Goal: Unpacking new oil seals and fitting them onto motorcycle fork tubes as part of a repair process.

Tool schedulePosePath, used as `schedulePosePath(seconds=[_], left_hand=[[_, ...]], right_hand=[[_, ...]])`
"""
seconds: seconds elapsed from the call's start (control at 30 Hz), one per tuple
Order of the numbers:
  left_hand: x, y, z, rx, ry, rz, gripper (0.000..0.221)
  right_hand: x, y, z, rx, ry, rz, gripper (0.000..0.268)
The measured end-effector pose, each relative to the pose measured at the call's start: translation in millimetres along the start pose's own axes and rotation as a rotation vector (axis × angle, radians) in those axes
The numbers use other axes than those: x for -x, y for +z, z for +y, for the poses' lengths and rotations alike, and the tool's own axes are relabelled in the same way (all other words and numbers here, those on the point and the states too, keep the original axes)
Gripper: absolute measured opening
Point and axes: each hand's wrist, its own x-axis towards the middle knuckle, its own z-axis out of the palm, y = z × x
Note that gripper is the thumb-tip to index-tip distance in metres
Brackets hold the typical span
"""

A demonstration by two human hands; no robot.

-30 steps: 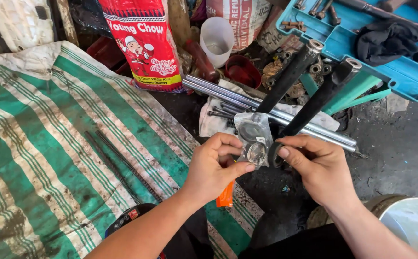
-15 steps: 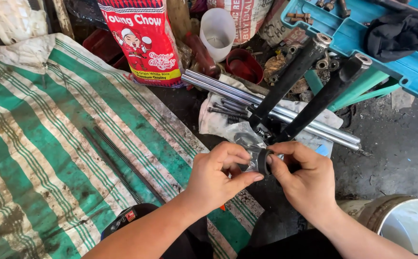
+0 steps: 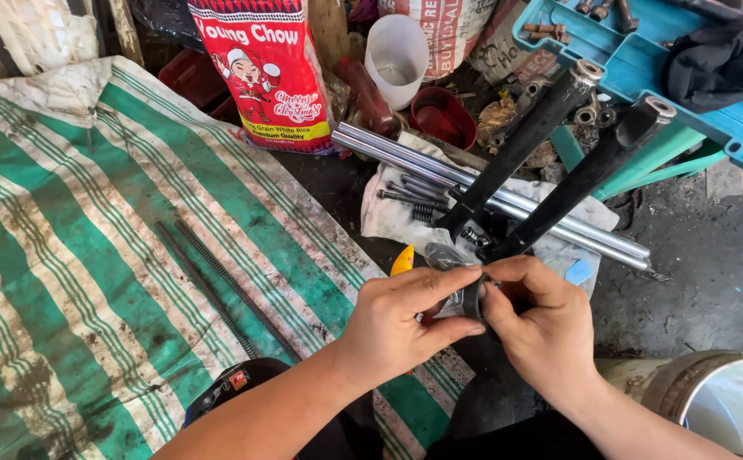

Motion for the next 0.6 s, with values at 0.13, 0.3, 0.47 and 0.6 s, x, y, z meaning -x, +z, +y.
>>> schedulePosePath(seconds=[0.13,0.3,0.47,0.6], left_hand=[[-3,-4,-1,-0.042,0.004,-0.008,0.061],[-16,-20,3,0.165,-0.307,-0.078,0.056],[-10,-20,-44,0.703,-0.532,-0.112,0.060],[-9,-18,-50,1.189,-0.696,-0.246,0.062]], right_hand=[[-1,-2,-7,-0.010,0.008,-0.014,0.008],[-4,-14,-22,-0.043,-0.049,-0.170,0.024],[-17,-37,-33,0.023,-0.308,-0.274,0.046],[-31,-51,-29,0.030,-0.462,-0.385,0.064]])
